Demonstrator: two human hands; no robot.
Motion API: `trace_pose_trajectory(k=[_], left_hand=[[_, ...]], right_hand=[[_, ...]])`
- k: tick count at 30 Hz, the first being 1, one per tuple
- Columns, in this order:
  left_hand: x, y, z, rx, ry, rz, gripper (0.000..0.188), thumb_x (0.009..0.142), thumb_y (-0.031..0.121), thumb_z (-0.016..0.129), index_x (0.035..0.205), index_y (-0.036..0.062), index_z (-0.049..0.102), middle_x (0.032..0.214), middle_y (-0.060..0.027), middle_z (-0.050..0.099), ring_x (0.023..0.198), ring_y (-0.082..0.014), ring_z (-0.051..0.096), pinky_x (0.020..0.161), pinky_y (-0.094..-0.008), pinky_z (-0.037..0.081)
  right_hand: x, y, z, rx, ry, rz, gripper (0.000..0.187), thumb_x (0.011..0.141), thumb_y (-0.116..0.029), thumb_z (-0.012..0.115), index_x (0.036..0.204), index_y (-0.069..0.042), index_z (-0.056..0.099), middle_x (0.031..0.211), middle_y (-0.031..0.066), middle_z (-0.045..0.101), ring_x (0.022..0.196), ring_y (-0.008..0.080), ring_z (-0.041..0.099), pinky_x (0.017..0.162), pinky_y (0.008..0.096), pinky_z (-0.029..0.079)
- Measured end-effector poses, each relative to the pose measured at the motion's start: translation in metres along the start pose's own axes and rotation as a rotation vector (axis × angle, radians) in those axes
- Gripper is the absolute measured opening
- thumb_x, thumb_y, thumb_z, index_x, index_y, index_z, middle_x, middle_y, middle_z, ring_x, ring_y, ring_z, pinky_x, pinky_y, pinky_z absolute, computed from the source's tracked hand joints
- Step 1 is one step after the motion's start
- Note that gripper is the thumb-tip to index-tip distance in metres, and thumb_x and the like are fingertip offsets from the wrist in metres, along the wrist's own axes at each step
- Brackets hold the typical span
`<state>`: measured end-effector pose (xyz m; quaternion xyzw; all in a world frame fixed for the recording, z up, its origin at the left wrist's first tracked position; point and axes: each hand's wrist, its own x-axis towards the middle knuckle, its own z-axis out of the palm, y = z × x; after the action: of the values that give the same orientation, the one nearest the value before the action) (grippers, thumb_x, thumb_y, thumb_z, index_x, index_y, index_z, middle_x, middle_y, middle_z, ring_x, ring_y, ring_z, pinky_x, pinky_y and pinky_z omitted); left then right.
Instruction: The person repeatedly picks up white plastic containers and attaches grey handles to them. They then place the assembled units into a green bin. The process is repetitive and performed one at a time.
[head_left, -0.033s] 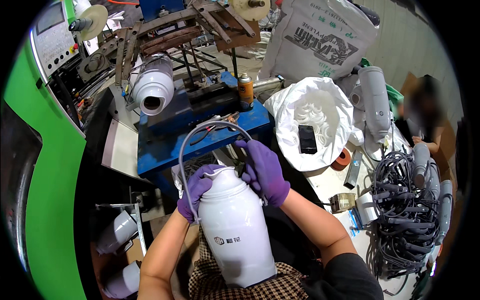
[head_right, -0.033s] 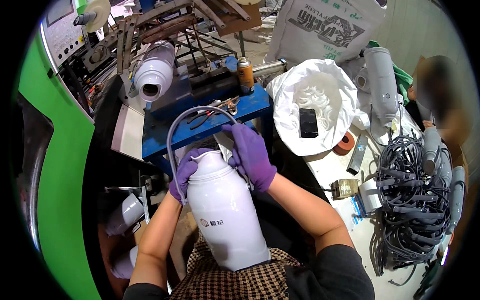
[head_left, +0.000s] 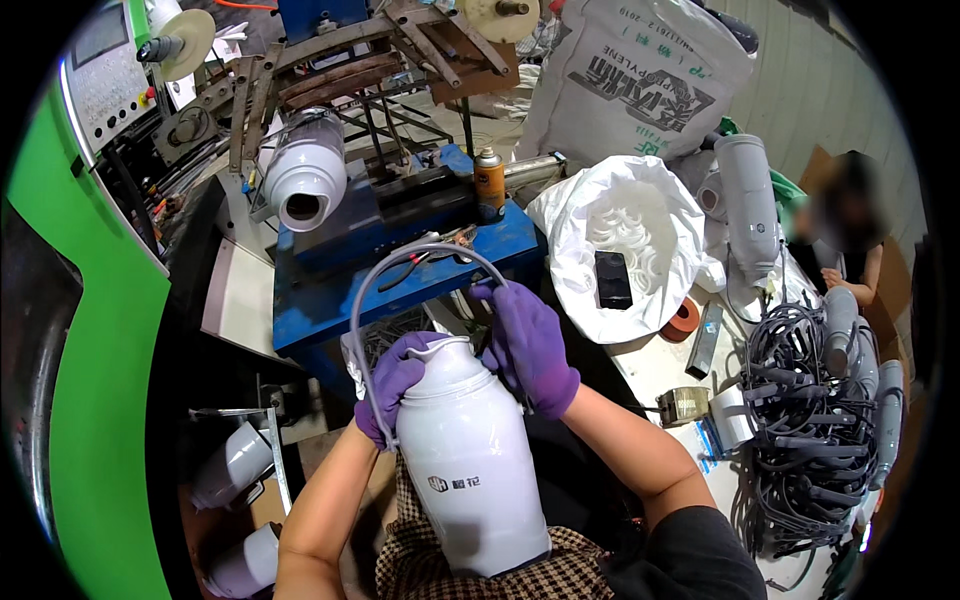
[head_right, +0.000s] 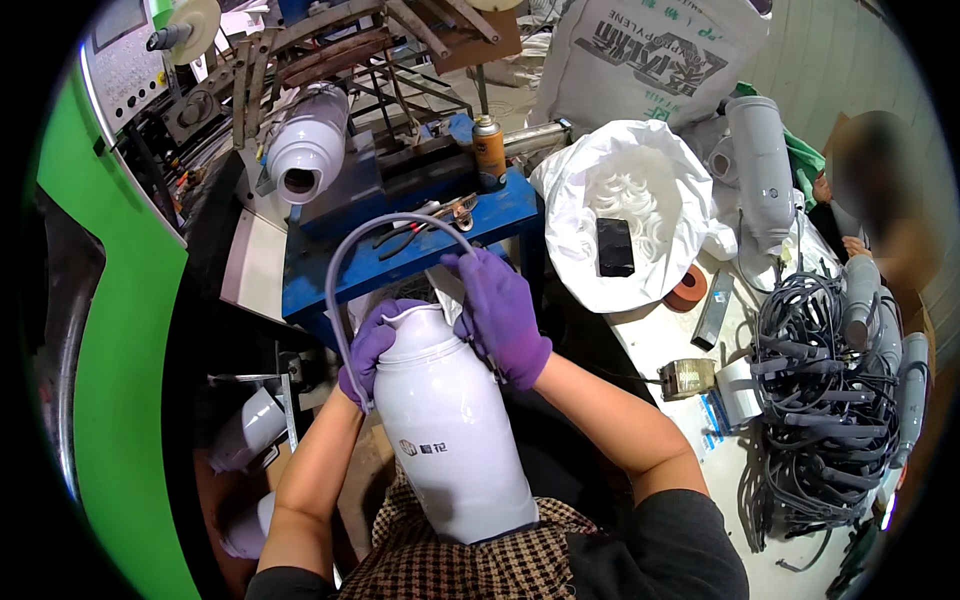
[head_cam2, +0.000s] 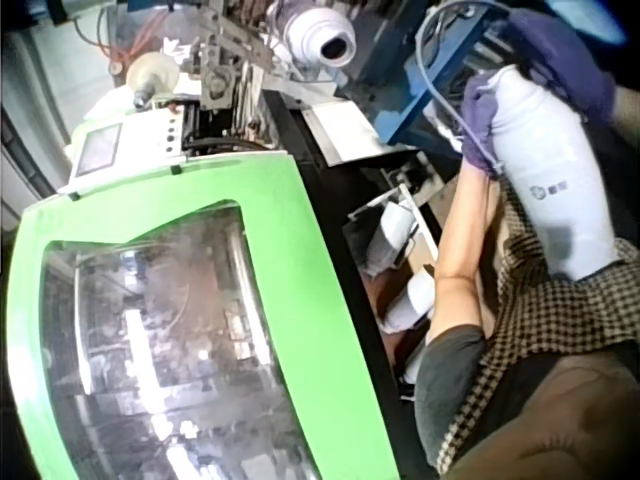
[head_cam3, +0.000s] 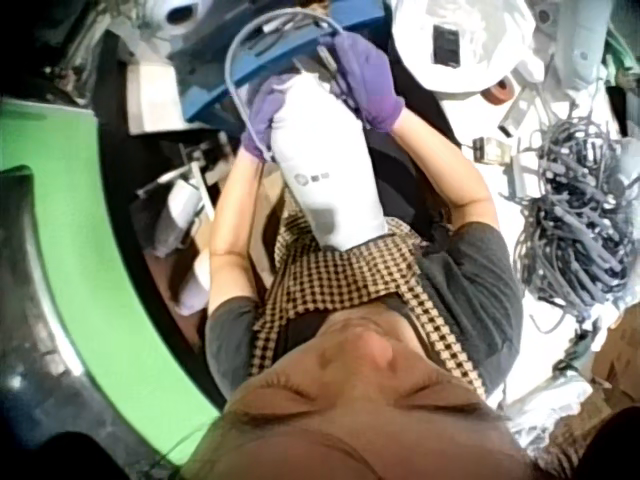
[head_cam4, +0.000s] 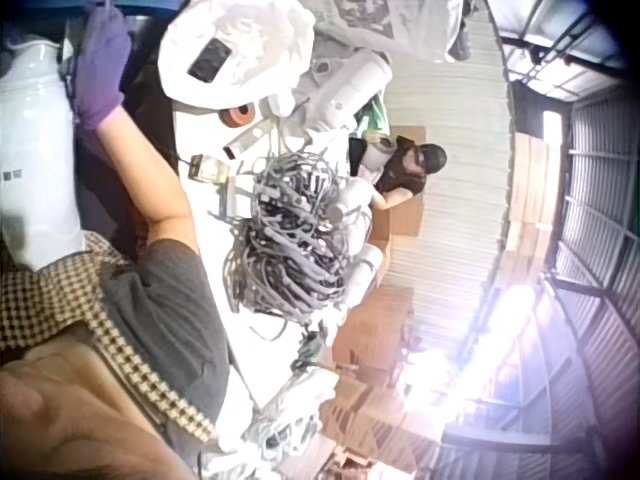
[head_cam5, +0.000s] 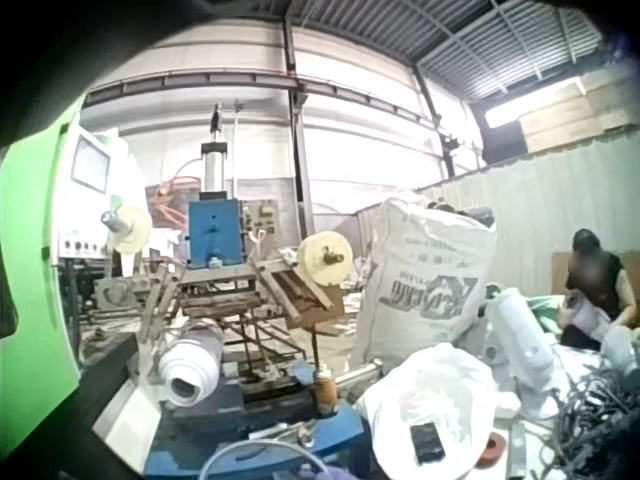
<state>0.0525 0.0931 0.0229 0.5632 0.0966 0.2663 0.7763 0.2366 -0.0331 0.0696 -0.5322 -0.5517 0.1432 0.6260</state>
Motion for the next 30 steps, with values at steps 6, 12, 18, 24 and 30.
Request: trace_pose_trajectory(k=[6,12,18,24,30], left_hand=[[0.008,-0.002,0.012,0.024,-0.142,0.081,0.044,0.094,0.021,0.053,0.132,-0.0008,0.055,0.129,-0.0139,0.062,0.114,-0.0232,0.062,0.1,-0.0355,0.051],[0.013,-0.005,0.022,0.009,-0.088,0.062,0.038,0.097,0.025,0.055,0.125,0.0005,0.057,0.13,-0.015,0.06,0.117,-0.0214,0.06,0.102,-0.0356,0.049],[0.028,-0.015,0.033,0.182,0.09,0.108,0.046,0.096,0.019,0.053,0.138,-0.0012,0.047,0.139,-0.0136,0.053,0.132,-0.0228,0.05,0.114,-0.0352,0.037],[0.016,-0.015,0.041,0.51,0.19,0.416,0.063,0.091,0.005,0.053,0.152,0.0004,0.037,0.156,-0.0181,0.04,0.146,-0.0317,0.04,0.124,-0.0426,0.028],[0.015,0.03,-0.011,2.055,0.382,0.875,0.034,0.097,0.034,0.056,0.119,0.012,0.07,0.124,-0.01,0.067,0.12,-0.031,0.062,0.115,-0.058,0.032]], right_hand=[[-0.033,-0.02,-0.015,-0.186,-0.166,-0.855,0.021,0.07,-0.032,0.076,0.08,-0.015,0.071,0.071,-0.0039,0.067,0.074,0.0204,0.072,0.084,0.0358,0.054],[-0.023,-0.013,0.009,0.622,0.49,0.359,0.018,0.098,-0.019,0.067,0.089,-0.005,0.062,0.074,-0.0053,0.056,0.064,0.0005,0.047,0.056,0.0184,0.037],[-0.021,0.038,-0.02,0.623,0.33,0.37,0.017,0.098,-0.017,0.065,0.1,-0.001,0.06,0.074,0.0014,0.062,0.063,0.0067,0.055,0.06,0.0222,0.045],[-0.015,0.051,-0.041,0.962,-0.236,0.358,0.044,0.105,-0.032,0.044,0.128,0.002,0.061,0.139,0.0197,0.06,0.125,0.0254,0.059,0.107,0.0373,0.045],[-0.024,0.032,-0.036,0.905,-0.267,0.271,0.046,0.101,-0.04,0.045,0.122,-0.005,0.065,0.142,0.0276,0.055,0.131,0.0392,0.055,0.113,0.0512,0.043]])
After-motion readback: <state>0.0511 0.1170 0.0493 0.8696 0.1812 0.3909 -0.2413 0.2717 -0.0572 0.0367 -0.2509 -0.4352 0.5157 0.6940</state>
